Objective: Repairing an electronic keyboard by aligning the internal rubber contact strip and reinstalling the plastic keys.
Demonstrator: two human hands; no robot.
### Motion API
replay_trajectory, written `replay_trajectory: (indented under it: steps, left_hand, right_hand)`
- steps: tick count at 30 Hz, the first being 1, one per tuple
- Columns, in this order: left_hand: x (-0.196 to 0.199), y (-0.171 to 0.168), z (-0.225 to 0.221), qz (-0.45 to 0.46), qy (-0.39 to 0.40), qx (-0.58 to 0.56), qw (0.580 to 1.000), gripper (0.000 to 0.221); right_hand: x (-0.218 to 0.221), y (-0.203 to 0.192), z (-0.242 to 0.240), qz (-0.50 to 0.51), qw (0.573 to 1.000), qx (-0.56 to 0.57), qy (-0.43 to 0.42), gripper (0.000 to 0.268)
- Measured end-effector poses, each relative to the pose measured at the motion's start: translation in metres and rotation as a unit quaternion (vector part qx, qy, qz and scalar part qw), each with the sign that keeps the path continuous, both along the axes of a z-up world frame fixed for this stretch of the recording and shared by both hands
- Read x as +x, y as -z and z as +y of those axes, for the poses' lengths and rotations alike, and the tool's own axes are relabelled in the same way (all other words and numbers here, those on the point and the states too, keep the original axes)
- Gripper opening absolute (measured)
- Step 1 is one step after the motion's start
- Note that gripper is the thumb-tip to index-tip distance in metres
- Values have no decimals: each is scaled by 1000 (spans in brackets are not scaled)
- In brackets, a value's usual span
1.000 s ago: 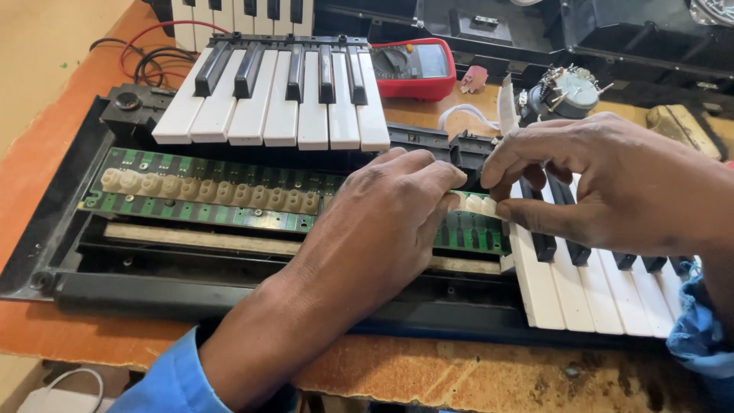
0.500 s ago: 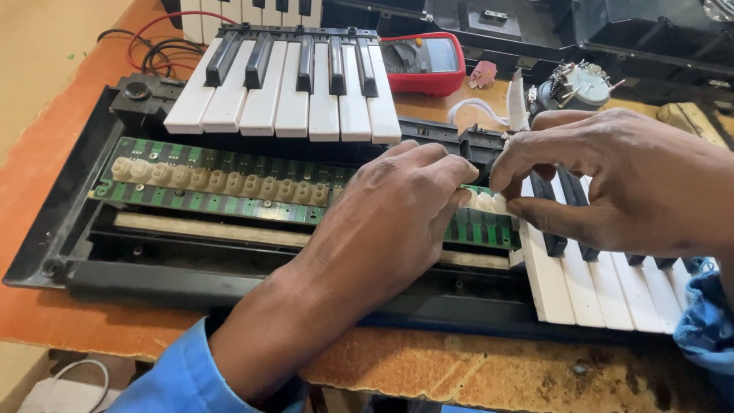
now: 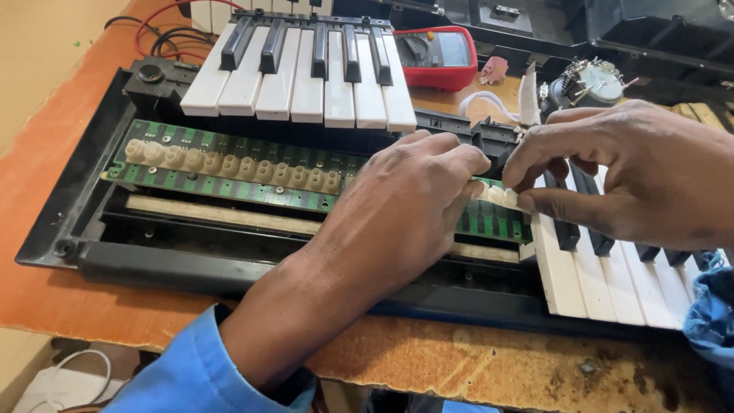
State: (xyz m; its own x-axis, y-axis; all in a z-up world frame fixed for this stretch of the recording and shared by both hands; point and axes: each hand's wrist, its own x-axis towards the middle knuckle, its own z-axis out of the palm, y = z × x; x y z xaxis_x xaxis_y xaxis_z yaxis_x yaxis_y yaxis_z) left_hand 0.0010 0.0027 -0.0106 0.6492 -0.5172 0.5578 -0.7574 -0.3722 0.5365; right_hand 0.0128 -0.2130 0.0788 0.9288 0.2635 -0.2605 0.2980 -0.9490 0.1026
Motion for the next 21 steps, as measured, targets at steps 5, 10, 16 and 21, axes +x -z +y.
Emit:
replay_trajectory:
  steps: [5, 10, 16, 21]
  left_hand:
    - [0, 0, 0, 6, -1, 2, 1000, 20]
    - [-1, 0, 0, 12, -4, 7, 1000, 20]
    - [-2, 0, 0, 9, -6, 7, 1000, 15]
    - [-1, 1, 0, 4, -4, 9, 1000, 18]
  right_hand:
    - [1, 3, -2, -4, 1000, 4, -6, 27]
    - [0, 2, 0, 2, 1000, -21, 20, 28]
    - [-3, 1, 4, -14, 997, -73, 18, 26]
    - [-6, -1, 12, -34, 997, -59, 33, 35]
